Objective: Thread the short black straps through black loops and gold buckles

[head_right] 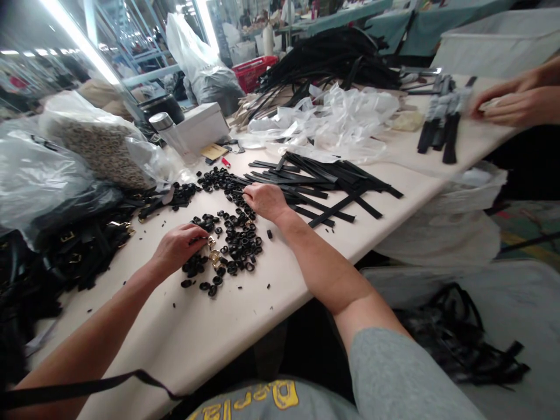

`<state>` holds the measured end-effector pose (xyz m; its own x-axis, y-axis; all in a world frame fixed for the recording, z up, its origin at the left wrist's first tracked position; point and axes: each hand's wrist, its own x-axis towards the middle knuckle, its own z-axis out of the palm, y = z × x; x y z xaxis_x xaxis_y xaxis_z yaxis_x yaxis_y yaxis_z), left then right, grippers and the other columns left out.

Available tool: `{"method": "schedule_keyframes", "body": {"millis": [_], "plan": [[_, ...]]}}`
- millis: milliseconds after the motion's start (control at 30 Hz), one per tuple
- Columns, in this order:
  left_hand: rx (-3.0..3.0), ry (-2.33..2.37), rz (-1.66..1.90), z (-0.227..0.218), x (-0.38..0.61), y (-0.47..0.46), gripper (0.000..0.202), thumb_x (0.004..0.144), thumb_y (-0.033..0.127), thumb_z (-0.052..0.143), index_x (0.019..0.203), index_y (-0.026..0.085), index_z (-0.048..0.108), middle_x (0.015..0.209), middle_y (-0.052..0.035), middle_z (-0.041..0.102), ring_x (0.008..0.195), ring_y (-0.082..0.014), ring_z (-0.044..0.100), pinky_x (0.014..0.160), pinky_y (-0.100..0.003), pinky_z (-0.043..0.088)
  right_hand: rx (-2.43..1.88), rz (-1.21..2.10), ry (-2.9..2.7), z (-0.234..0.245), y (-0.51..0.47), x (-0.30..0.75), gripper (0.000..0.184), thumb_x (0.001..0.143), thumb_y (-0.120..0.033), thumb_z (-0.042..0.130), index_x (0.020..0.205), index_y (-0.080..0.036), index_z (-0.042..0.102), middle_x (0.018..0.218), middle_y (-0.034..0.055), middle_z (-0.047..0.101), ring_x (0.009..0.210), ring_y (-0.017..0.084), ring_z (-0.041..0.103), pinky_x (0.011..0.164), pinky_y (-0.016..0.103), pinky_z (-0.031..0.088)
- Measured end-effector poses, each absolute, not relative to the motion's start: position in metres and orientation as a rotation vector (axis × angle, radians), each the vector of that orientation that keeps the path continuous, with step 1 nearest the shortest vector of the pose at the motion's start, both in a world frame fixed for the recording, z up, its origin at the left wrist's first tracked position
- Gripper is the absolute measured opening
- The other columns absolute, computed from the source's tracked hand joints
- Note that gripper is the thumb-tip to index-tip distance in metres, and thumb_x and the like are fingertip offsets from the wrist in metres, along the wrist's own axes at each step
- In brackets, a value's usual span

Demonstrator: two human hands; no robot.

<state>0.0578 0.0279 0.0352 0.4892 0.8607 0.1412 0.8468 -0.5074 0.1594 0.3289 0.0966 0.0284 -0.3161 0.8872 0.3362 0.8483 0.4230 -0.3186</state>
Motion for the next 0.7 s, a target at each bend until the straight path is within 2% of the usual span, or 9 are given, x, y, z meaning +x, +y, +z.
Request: {"method": "schedule_keyframes", "body": {"millis": [167,367,467,600,700], "plan": [[2.575,1.473,-0.151,0.044,0.07,0.048,0.015,0.079,0.03,0.062,0.091,0.024,0.068,0.093,-0.004,0.065,0.081,-0.0194,0.06,0.074,-0.028,0.043,-1.46,0.101,-2.22,0.026,0.097,0.328,0.033,0.095,-0.035,0.04,0.101,-0.023,0.07,0.098,0.0044,0.07,0.084,0.016,0.061,0.068,0.027,0.036],[2.559,1.39,-0.426,0.051,0.082,0.069,0.007,0.069,0.023,0.063,0.075,0.022,0.066,0.079,-0.0022,0.062,0.074,-0.0177,0.056,0.065,-0.026,0.039,-1.435,0.103,-2.254,0.026,0.095,0.325,0.034,0.095,-0.036,0.04,0.1,-0.022,0.07,0.097,0.0045,0.07,0.084,0.016,0.062,0.067,0.027,0.035],[2.559,1.377,-0.471,0.049,0.08,0.069,0.004,0.069,0.022,0.06,0.07,0.021,0.063,0.073,-0.0011,0.061,0.069,-0.0164,0.055,0.061,-0.025,0.036,-1.406,0.103,-2.256,0.025,0.095,0.325,0.033,0.095,-0.036,0.04,0.098,-0.022,0.07,0.097,0.0048,0.07,0.084,0.016,0.062,0.067,0.027,0.035],[2.549,1.41,-0.331,0.043,0.073,0.063,0.017,0.069,0.021,0.062,0.086,0.022,0.065,0.08,-0.0011,0.064,0.07,-0.0161,0.056,0.062,-0.025,0.038,-1.408,0.102,-2.248,0.026,0.095,0.325,0.032,0.095,-0.035,0.041,0.093,-0.021,0.07,0.094,0.005,0.07,0.083,0.016,0.062,0.066,0.027,0.034],[2.491,1.46,-0.323,0.042,0.072,0.061,0.015,0.068,0.022,0.064,0.082,0.021,0.067,0.081,-0.0013,0.063,0.071,-0.0159,0.057,0.064,-0.024,0.04,-1.407,0.129,-2.253,0.028,0.093,0.325,0.032,0.095,-0.035,0.041,0.093,-0.02,0.069,0.094,0.0053,0.07,0.086,0.016,0.061,0.068,0.027,0.035]]}}
